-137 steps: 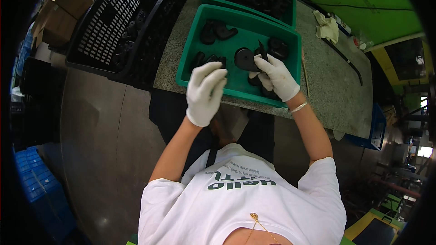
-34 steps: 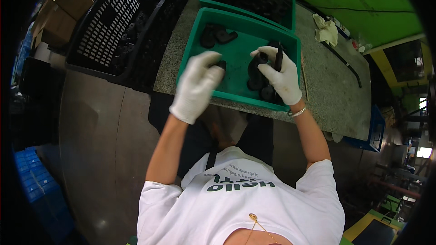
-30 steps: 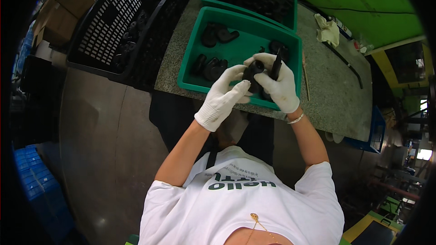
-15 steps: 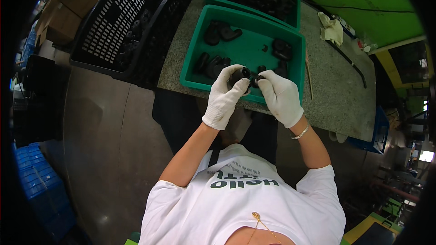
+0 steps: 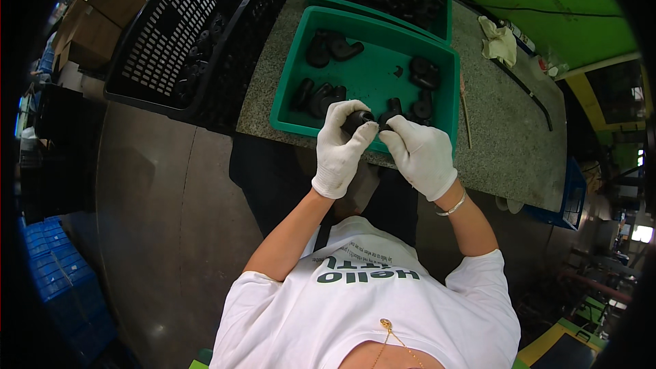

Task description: The recorder is inspecting and cleaning black plastic molded parts at a workstation.

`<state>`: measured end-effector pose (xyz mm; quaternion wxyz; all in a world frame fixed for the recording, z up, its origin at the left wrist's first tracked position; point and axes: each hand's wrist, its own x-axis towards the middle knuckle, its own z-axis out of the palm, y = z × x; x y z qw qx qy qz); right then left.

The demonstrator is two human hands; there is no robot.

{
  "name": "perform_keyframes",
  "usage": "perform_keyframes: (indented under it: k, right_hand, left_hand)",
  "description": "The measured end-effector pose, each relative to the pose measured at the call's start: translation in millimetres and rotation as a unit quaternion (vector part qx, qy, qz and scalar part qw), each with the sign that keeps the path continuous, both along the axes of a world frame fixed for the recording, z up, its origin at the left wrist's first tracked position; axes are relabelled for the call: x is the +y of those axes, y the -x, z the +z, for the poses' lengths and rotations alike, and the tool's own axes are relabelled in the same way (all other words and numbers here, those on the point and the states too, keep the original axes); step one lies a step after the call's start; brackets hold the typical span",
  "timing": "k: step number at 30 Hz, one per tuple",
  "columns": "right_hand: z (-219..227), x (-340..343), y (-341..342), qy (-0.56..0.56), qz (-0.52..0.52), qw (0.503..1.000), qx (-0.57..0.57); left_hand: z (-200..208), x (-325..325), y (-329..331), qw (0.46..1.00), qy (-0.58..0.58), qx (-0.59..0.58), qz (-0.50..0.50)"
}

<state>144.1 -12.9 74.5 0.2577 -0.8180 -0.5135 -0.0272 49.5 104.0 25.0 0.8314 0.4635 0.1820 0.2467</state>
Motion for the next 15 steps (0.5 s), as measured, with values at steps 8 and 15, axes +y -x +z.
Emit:
perform_keyframes:
  k: [8,15]
  right_hand:
    - [-1.6,-1.3,6.1,0.009,-0.019,1.0,0.008]
    - [-4.4,-1.0,8.9,0.005,-0.045,0.999,0.015]
  left_hand:
    - [-4.6,-1.5,-1.9,0.994,-0.102,-0.025,0.03]
    - [-7.5,-4.5,-3.9,0.988,-0.145,-0.015,0.058]
